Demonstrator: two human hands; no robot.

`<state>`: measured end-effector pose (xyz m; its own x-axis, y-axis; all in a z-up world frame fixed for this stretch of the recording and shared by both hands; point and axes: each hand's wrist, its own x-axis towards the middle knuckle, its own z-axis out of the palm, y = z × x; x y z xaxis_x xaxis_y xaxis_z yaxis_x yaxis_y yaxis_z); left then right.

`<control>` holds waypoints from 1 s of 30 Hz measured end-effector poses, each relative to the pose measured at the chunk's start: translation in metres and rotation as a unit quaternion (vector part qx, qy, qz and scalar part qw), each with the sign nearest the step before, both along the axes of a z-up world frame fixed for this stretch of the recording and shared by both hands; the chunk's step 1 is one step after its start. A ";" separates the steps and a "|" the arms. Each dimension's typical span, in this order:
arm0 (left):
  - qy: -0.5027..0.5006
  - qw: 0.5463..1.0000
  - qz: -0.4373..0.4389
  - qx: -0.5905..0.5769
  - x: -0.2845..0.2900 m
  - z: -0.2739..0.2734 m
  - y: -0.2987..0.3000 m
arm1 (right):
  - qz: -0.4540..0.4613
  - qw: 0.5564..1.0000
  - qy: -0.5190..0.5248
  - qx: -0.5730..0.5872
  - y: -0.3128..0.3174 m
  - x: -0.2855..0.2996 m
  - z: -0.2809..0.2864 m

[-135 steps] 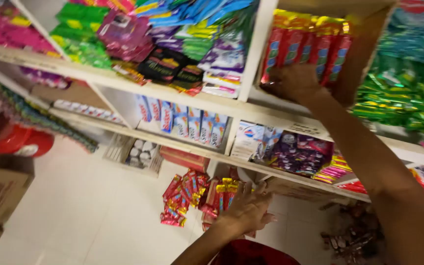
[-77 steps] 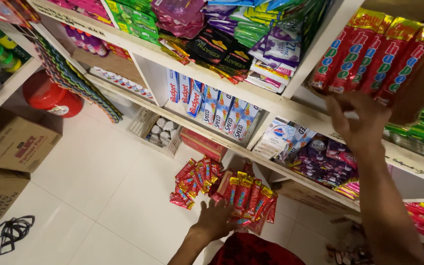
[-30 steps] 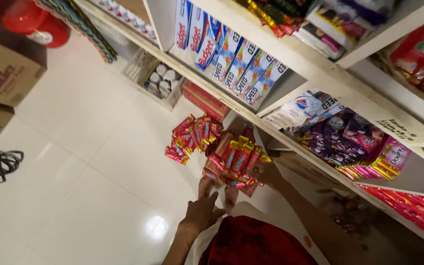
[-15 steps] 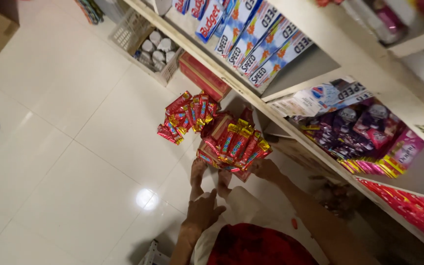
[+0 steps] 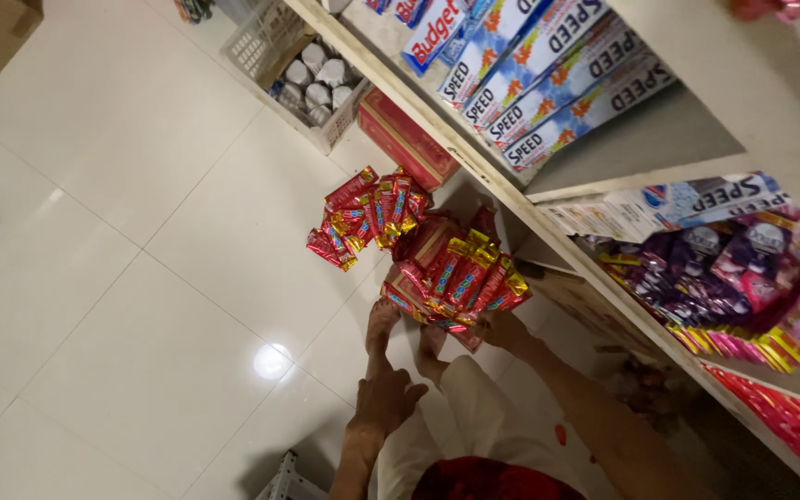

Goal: Organizing small product packets on retail shelves and in display boxes.

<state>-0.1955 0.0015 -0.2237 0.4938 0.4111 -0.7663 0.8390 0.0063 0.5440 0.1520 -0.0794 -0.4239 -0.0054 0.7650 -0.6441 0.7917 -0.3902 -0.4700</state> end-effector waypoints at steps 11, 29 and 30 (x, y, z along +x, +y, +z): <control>-0.018 0.989 0.134 0.052 -0.036 -0.096 0.011 | 0.003 0.997 -0.061 -0.038 0.055 -0.037 -0.057; -0.050 0.982 0.180 0.025 -0.009 -0.250 -0.022 | 0.169 0.940 -0.246 0.164 0.094 -0.039 -0.149; -0.058 0.981 0.184 0.030 -0.008 -0.262 -0.028 | 0.177 0.947 -0.219 0.154 0.096 -0.045 -0.161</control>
